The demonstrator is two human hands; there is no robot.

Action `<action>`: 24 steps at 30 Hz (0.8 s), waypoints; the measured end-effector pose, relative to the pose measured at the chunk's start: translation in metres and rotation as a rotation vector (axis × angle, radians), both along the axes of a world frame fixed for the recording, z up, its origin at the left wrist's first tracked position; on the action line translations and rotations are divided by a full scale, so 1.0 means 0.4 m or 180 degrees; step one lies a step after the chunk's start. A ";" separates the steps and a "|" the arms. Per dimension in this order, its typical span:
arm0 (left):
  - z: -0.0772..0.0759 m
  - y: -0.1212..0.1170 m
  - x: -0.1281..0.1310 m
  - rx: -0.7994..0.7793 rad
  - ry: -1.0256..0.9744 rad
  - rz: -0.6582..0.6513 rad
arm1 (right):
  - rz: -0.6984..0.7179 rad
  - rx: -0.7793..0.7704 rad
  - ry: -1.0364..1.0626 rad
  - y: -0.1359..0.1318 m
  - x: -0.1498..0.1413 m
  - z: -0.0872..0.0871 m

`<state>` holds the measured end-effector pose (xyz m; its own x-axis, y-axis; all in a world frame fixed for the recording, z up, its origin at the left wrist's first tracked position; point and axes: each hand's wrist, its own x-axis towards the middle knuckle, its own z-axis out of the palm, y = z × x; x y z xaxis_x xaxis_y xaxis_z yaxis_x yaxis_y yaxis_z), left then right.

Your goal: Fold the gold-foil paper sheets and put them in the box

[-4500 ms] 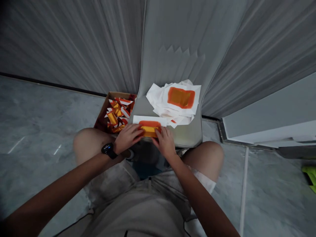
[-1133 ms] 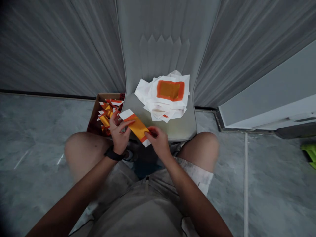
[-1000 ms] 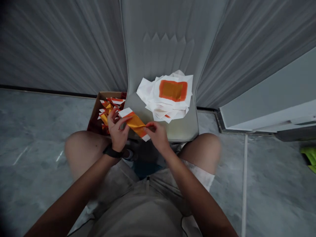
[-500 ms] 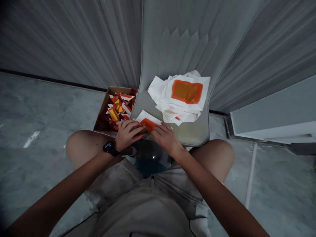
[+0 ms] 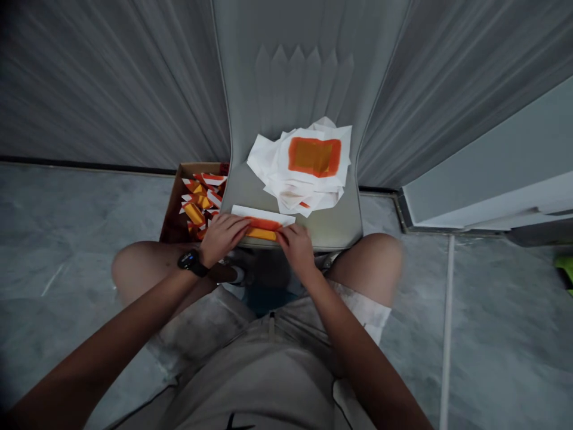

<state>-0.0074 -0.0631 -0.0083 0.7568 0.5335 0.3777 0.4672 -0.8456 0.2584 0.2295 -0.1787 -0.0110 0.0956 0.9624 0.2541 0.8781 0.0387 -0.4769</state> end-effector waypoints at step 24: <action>-0.022 -0.208 0.114 0.0213 0.0066 0.1406 | 0.0334 -0.0510 -0.0751 0.129 -0.001 0.103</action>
